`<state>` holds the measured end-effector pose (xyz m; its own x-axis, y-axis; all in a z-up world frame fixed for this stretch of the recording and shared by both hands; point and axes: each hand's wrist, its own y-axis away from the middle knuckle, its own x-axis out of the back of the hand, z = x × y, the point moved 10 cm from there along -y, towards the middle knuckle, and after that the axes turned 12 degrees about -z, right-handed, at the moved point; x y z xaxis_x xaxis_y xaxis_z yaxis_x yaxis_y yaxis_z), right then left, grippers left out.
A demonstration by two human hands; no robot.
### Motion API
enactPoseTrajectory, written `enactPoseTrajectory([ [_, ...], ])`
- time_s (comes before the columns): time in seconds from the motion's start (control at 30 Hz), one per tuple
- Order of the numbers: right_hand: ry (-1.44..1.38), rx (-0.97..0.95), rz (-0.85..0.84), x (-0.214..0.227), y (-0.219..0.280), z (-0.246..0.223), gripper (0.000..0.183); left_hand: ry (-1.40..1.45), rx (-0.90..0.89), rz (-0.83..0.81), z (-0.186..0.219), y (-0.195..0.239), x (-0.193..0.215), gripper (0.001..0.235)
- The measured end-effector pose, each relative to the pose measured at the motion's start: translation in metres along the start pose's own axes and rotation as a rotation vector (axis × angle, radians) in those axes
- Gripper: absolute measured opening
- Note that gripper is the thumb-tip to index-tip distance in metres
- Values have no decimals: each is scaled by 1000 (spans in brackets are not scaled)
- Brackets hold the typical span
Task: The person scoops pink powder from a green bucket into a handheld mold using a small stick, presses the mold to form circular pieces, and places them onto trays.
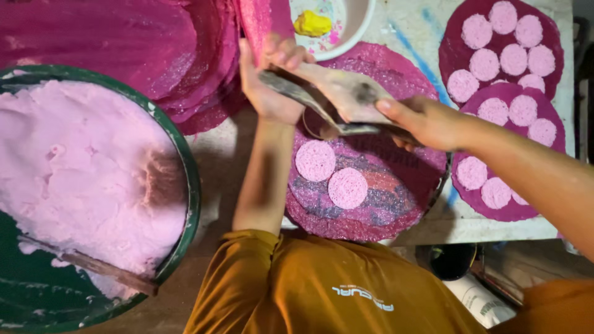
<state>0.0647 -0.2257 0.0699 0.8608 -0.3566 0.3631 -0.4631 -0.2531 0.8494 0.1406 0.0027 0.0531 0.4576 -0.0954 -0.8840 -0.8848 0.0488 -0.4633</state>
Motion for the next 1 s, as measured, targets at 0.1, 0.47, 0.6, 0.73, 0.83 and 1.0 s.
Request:
enactPoseTrajectory([
  [0.1,125,26,86,3,-4,-33,83,-86,-39,-62,27,-3,0,49],
  [0.47,252,13,192,15,8,-38,76,55,-102,160,2,16,46,38],
  [0.6,310,80,349,29,17,-51,67,-55,-103,215,6,-3,57,35],
  [0.73,301,253,437,25,8,-68,61,-130,-92,109,33,-20,45,37],
  [0.83,259,335,429,13,-8,-70,61,-165,-75,101,47,-15,42,38],
  [1.0,191,288,312,2,-19,-54,64,-121,-100,164,34,-1,44,41],
])
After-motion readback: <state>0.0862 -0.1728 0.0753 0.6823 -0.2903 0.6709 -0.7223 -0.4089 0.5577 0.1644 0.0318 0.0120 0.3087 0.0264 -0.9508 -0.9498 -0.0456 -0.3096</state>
